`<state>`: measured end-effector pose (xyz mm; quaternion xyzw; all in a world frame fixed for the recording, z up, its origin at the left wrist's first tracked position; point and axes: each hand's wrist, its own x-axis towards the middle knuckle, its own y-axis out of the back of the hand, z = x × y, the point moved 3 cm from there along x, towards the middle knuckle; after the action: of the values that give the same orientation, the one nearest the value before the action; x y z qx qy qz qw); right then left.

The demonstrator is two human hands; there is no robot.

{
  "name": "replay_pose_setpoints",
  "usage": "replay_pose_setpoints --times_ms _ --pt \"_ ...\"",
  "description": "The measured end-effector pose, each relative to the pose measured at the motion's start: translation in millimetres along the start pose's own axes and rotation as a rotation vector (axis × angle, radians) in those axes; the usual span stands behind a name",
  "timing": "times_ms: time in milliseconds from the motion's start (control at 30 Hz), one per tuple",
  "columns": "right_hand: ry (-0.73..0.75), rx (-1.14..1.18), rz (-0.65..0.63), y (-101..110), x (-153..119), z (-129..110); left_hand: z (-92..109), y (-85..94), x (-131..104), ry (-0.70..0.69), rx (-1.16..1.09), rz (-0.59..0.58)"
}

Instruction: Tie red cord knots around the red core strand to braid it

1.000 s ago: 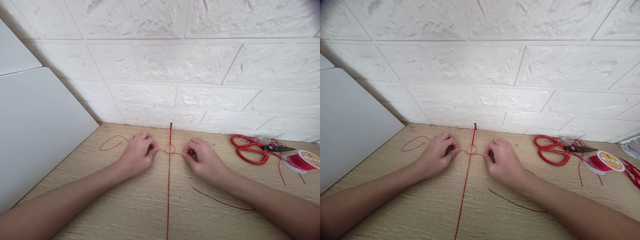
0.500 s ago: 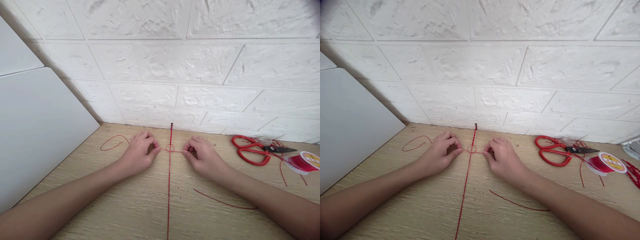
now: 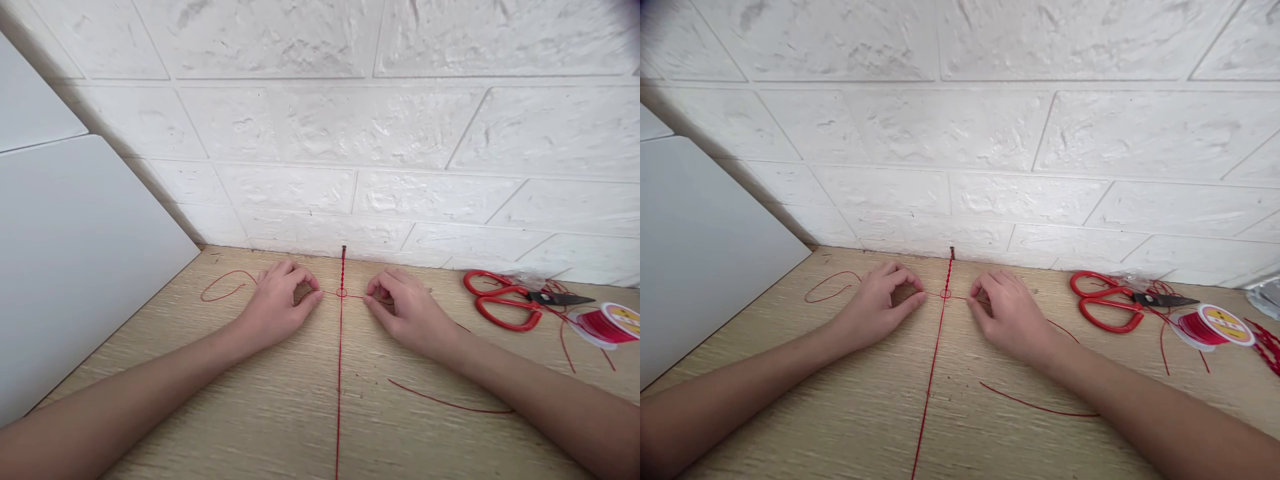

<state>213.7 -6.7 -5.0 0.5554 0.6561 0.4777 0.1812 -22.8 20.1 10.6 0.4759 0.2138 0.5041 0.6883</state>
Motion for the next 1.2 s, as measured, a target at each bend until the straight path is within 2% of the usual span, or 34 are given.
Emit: replay_pose_setpoints --times_ms 100,333,733,833,967,1100,1200 --pt "-0.022 0.039 -0.032 -2 1 2 -1 -1.8 0 -0.005 -0.009 -0.018" --pt "-0.124 0.03 -0.013 -5 3 12 -3 -1.0 2 0.051 0.001 0.01" --pt "-0.15 0.012 0.015 -2 2 14 -2 2.7 0 0.147 0.09 0.053" --pt "-0.126 0.017 0.045 -1 1 11 0 2.2 -2 0.085 0.116 0.068" --pt "-0.048 0.01 0.098 4 1 0 10 0.4 -5 -0.07 0.188 0.108" --pt "0.042 -0.016 0.03 4 7 -19 24 -3.7 -2 -0.191 0.234 0.069" --pt "0.055 -0.036 -0.03 -3 15 -29 31 -7.9 4 -0.204 0.242 0.0"
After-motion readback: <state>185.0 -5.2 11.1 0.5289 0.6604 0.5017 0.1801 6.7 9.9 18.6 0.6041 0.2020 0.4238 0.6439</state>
